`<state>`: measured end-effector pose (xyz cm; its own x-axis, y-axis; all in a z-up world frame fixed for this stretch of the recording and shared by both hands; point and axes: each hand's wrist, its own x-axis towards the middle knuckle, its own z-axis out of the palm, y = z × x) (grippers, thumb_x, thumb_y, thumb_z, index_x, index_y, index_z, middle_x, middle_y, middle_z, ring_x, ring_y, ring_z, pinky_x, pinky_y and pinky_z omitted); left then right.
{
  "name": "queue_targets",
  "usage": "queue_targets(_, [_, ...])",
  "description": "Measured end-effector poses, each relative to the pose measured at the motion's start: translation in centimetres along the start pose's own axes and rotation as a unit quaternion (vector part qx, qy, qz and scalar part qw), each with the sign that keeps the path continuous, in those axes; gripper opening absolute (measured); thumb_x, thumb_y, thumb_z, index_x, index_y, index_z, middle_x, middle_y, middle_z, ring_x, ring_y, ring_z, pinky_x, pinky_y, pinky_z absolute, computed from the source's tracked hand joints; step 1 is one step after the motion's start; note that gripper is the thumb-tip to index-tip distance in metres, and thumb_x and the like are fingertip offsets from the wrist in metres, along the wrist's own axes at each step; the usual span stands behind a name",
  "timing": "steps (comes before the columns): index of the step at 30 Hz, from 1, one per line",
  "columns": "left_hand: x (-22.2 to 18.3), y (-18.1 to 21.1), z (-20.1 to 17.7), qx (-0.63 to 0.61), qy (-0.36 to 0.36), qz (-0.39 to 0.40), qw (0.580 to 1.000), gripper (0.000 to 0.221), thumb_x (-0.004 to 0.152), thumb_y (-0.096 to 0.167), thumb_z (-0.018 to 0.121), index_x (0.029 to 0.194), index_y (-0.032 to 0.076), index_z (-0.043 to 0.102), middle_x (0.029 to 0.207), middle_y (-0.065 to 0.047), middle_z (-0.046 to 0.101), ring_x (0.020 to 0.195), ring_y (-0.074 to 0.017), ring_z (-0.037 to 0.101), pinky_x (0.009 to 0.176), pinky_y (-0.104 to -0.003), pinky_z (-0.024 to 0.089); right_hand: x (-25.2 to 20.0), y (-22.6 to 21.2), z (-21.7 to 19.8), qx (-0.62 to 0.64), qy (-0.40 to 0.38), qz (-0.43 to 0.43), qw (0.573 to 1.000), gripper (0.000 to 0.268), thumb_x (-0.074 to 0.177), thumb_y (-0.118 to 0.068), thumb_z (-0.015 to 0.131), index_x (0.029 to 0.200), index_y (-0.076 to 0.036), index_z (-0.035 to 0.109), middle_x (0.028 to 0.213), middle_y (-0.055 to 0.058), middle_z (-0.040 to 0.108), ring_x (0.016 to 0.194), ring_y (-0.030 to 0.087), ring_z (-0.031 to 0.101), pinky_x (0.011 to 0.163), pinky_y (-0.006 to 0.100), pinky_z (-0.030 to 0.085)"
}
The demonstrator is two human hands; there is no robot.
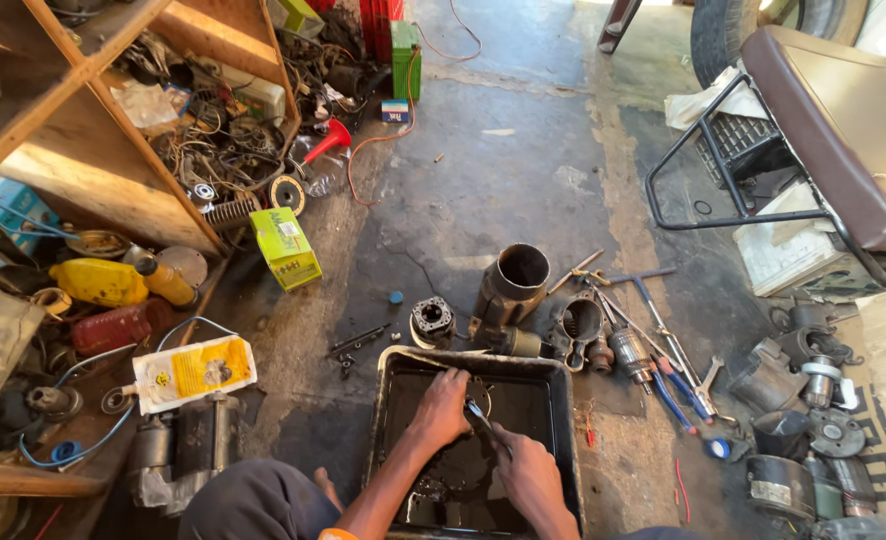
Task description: The person scrubs a cylindrical mechanical part with a wire brush while holding it in a tray of dark liquid. The person repeatedly dips the part into the liquid and scrubs its exterior and interior surfaces.
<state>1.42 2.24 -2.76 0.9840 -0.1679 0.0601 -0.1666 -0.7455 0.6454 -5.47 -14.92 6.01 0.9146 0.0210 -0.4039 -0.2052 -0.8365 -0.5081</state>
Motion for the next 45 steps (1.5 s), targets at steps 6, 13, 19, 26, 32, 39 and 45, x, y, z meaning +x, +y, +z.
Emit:
queue_targets(6, [-0.3, 0.3, 0.2, -0.011, 0.01, 0.005, 1.0, 0.074, 0.051, 0.006, 0.094, 0.115, -0.004, 0.058, 0.119, -0.023, 0.061, 0.116, -0.0438, 0.057, 0.1, -0.047, 0.05, 0.0, 0.6, 0.7, 0.027, 0.08, -0.076, 0.994, 0.035, 0.096, -0.031, 0.06, 0.127, -0.021, 0.071, 0.103, 0.021, 0.072, 0.097, 0.043, 0.068, 0.083, 0.05, 0.054])
queue_targets(13, [-0.6, 0.3, 0.3, 0.016, -0.007, -0.009, 1.0, 0.066, 0.057, 0.007, 0.092, 0.112, -0.002, 0.059, 0.118, -0.021, 0.063, 0.116, -0.043, 0.058, 0.102, -0.047, 0.05, -1.1, 1.1, 1.0, 0.02, 0.059, -0.106, 0.992, 0.035, 0.094, -0.026, 0.063, 0.127, -0.018, 0.07, 0.1, 0.02, 0.073, 0.095, 0.041, 0.069, 0.081, 0.047, 0.055])
queue_targets(19, [-0.1, 1.4, -1.5, 0.021, -0.05, -0.028, 0.998, 0.079, 0.058, 0.014, 0.093, 0.126, -0.002, 0.056, 0.132, -0.022, 0.058, 0.127, -0.0423, 0.053, 0.109, -0.046, 0.048, 0.4, 3.6, -0.8, 0.053, -0.001, -0.034, 0.998, 0.04, 0.093, -0.028, 0.062, 0.132, -0.021, 0.067, 0.09, 0.016, 0.079, 0.087, 0.035, 0.077, 0.081, 0.043, 0.058])
queue_targets(26, [-0.7, 1.7, -0.8, 0.092, -0.08, -0.008, 0.992, 0.111, 0.064, 0.024, 0.095, 0.152, -0.001, 0.033, 0.157, -0.024, 0.036, 0.145, -0.0459, 0.033, 0.116, -0.055, 0.035, 3.3, 6.9, -0.1, 0.009, 0.123, -0.199, 0.972, 0.06, 0.085, -0.009, 0.062, 0.145, -0.008, 0.052, 0.109, 0.027, 0.068, 0.103, 0.046, 0.064, 0.087, 0.05, 0.053])
queue_targets(32, [0.6, -1.0, -1.3, 0.031, -0.094, 0.05, 0.994, 0.092, 0.052, 0.006, 0.092, 0.136, 0.001, 0.054, 0.133, -0.02, 0.056, 0.13, -0.0447, 0.048, 0.108, -0.049, 0.046, 3.4, 4.4, -0.9, 0.0, 0.06, -0.14, 0.988, 0.028, 0.092, -0.007, 0.059, 0.117, -0.008, 0.074, 0.117, 0.02, 0.072, 0.101, 0.041, 0.07, 0.086, 0.046, 0.054])
queue_targets(39, [0.2, 0.6, -1.7, 0.059, -0.038, 0.034, 0.997, 0.074, 0.054, 0.012, 0.095, 0.117, -0.002, 0.06, 0.123, -0.022, 0.06, 0.124, -0.0438, 0.053, 0.101, -0.052, 0.049, 1.0, 1.0, -1.2, 0.024, 0.033, -0.16, 0.986, 0.034, 0.095, -0.014, 0.06, 0.128, -0.012, 0.07, 0.093, 0.021, 0.07, 0.084, 0.042, 0.068, 0.075, 0.048, 0.053])
queue_targets(45, [-0.1, -0.3, -1.1, 0.047, -0.038, 0.012, 0.998, 0.074, 0.053, 0.012, 0.096, 0.117, -0.001, 0.061, 0.123, -0.019, 0.061, 0.122, -0.0436, 0.053, 0.1, -0.051, 0.05, 0.5, -1.0, 0.6, -0.08, 0.061, -0.157, 0.982, 0.03, 0.096, -0.015, 0.055, 0.119, -0.012, 0.074, 0.095, 0.022, 0.072, 0.087, 0.043, 0.069, 0.077, 0.052, 0.052])
